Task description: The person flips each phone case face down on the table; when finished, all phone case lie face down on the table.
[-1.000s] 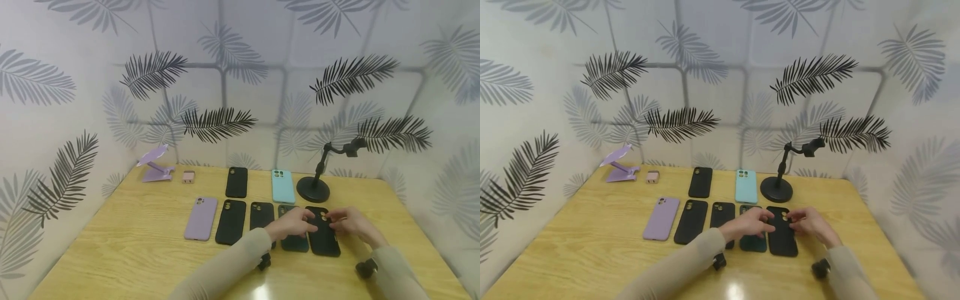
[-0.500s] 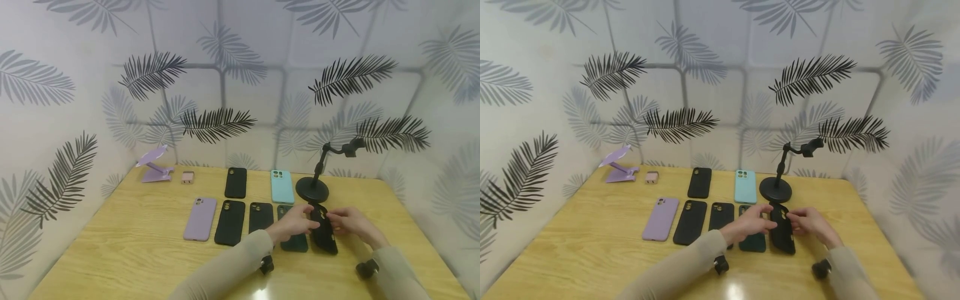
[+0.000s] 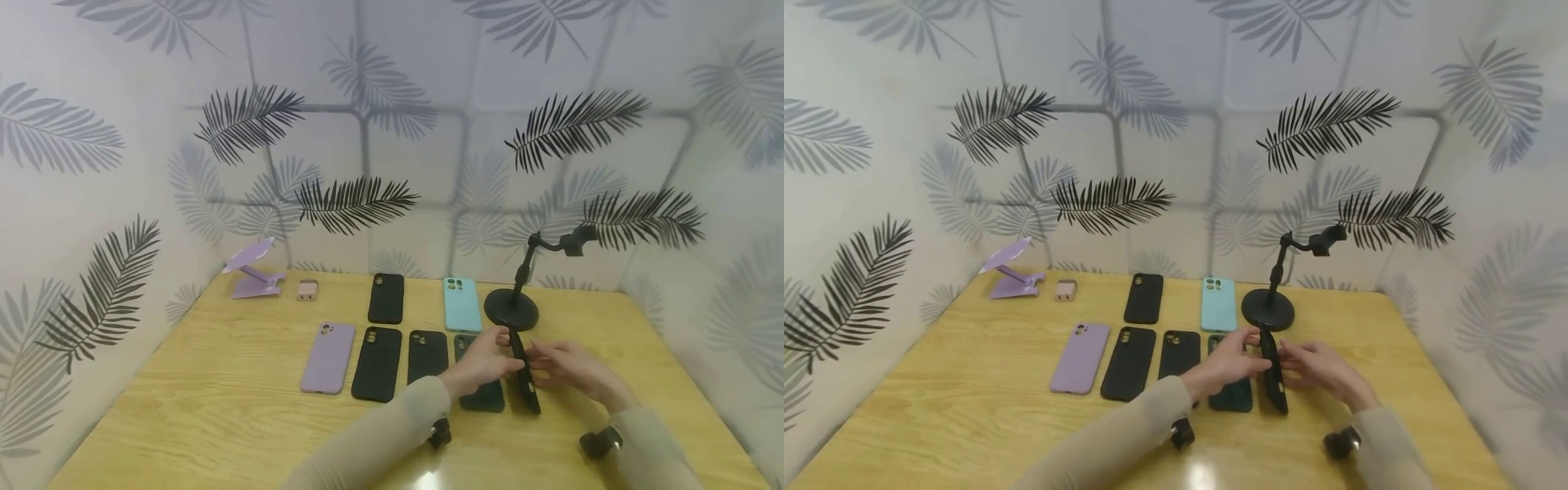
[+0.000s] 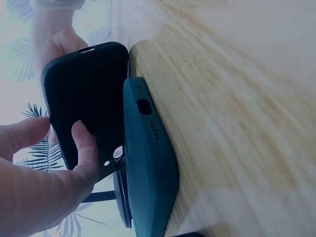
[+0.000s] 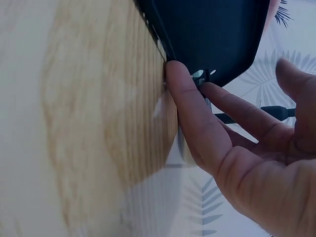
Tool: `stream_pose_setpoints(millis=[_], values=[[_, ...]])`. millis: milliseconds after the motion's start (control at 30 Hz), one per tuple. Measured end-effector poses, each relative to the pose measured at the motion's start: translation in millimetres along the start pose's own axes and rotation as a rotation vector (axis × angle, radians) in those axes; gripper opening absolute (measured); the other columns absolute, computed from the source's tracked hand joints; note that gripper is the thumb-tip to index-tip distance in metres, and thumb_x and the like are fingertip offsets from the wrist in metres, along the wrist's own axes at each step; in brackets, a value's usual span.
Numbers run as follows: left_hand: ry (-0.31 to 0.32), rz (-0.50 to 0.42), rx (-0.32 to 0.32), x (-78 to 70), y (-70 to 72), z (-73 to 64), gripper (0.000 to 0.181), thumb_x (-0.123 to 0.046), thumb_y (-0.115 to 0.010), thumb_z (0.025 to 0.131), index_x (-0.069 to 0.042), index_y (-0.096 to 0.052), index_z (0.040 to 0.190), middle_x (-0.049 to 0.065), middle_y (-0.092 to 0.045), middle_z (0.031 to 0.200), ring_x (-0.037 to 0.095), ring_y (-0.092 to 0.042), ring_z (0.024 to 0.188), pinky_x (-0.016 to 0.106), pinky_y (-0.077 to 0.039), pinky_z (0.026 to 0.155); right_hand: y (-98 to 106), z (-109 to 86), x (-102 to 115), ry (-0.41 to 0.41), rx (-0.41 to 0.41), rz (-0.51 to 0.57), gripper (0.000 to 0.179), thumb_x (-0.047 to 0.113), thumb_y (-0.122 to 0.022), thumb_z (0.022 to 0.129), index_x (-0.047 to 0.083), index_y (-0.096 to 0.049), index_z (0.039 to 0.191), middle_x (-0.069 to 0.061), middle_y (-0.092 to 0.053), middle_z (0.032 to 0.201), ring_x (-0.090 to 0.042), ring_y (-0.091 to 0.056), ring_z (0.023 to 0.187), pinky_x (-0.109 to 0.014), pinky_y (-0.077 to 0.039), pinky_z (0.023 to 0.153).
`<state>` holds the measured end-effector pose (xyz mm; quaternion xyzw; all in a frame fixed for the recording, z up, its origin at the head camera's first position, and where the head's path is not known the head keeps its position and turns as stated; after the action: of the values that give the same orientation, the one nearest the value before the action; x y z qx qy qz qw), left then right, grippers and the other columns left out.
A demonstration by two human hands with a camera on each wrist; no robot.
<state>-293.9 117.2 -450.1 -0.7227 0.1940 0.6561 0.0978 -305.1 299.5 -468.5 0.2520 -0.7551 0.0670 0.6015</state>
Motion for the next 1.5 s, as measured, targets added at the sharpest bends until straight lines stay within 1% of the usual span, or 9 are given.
stream_pose_setpoints(millis=[233,367,533,767,933,1100,1200,1400,1500], values=[[0.005,0.101,0.059,-0.9,-5.6,1.4,0.069,-0.015,-0.073,0.089,-0.014,-0.038,0.149,0.014,-0.051,0.141,0.021,-0.069,0.098,0.036,-0.057,0.084,-0.9,-3.7,4.1,0.012,0.089,0.033,0.075,0.047,-0.025,0.107,-0.018,-0.028,0.145,-0.035,-0.024,0.153,-0.041,-0.040,0.138,-0.050,-0.052,0.097],[-0.001,0.136,0.098,-1.1,-10.6,4.7,0.072,-0.020,-0.073,0.090,-0.013,-0.035,0.151,0.016,-0.051,0.141,0.025,-0.064,0.112,0.034,-0.057,0.086,-1.1,-5.8,5.0,0.012,0.103,0.035,0.073,0.047,-0.025,0.107,-0.013,-0.026,0.149,-0.033,-0.021,0.155,-0.035,-0.043,0.137,-0.054,-0.050,0.098],[0.021,0.117,0.124,0.5,-16.1,8.6,0.073,-0.022,-0.073,0.090,-0.012,-0.034,0.152,0.017,-0.052,0.139,0.025,-0.068,0.103,0.037,-0.060,0.077,-1.0,-6.9,4.8,-0.002,0.087,0.034,0.070,0.046,-0.028,0.107,-0.010,-0.025,0.150,-0.032,-0.024,0.155,-0.033,-0.044,0.136,-0.057,-0.048,0.099],[0.046,0.104,0.168,1.6,-16.2,9.8,0.073,-0.021,-0.072,0.091,-0.015,-0.034,0.153,0.018,-0.052,0.139,0.026,-0.068,0.100,0.040,-0.059,0.078,0.1,-5.9,2.8,-0.021,0.055,0.035,0.071,0.045,-0.033,0.107,-0.009,-0.020,0.152,-0.031,-0.020,0.157,-0.047,-0.024,0.144,-0.056,-0.046,0.102],[0.076,0.052,0.220,5.8,-15.4,12.7,0.072,-0.009,-0.070,0.091,-0.014,-0.033,0.152,0.021,-0.052,0.136,0.030,-0.066,0.104,0.044,-0.059,0.083,3.5,-5.3,0.8,-0.026,0.008,0.048,0.072,0.043,-0.036,0.106,-0.011,-0.019,0.151,-0.033,-0.025,0.154,-0.040,-0.040,0.137,-0.052,-0.048,0.101],[0.106,0.054,0.219,8.2,-15.1,15.0,0.070,-0.004,-0.070,0.089,-0.011,-0.037,0.150,0.023,-0.051,0.139,0.030,-0.067,0.105,0.041,-0.059,0.083,11.1,-6.7,-0.8,-0.015,-0.041,0.068,0.069,0.037,-0.040,0.106,-0.013,-0.022,0.149,-0.023,-0.049,0.143,-0.026,-0.056,0.123,-0.049,-0.050,0.099],[0.113,0.060,0.214,8.1,-15.5,15.5,0.066,-0.002,-0.070,0.089,-0.007,-0.041,0.148,0.023,-0.051,0.139,0.030,-0.067,0.106,0.039,-0.059,0.081,15.1,-8.5,-2.4,-0.025,-0.064,0.055,0.067,0.037,-0.041,0.106,-0.013,-0.025,0.148,-0.014,-0.055,0.139,-0.021,-0.059,0.118,-0.046,-0.051,0.098],[0.125,0.055,0.201,8.0,-14.3,15.0,0.059,-0.001,-0.069,0.089,-0.002,-0.046,0.143,0.023,-0.049,0.141,0.031,-0.064,0.113,0.039,-0.059,0.083,20.5,-12.0,-4.6,-0.057,-0.130,-0.038,0.069,0.039,-0.045,0.105,-0.013,-0.028,0.147,-0.028,-0.049,0.142,-0.023,-0.060,0.117,-0.040,-0.054,0.095],[0.127,0.071,0.194,7.2,-12.7,13.3,0.056,-0.002,-0.068,0.090,-0.001,-0.048,0.142,0.022,-0.050,0.142,0.030,-0.063,0.114,0.038,-0.059,0.082,23.3,-14.5,-6.4,-0.061,-0.170,-0.070,0.064,0.036,-0.049,0.104,-0.013,-0.036,0.144,-0.019,-0.064,0.122,-0.014,-0.065,0.100,-0.033,-0.057,0.086]])
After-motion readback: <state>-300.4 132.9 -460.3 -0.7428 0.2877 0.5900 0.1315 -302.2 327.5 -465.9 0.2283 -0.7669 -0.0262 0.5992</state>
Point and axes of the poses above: each hand's wrist, its own z-axis towards the middle knuckle, its own y-axis out of the back of the hand, x = y × z, the point moved 4 cm from there along z, towards the middle knuckle
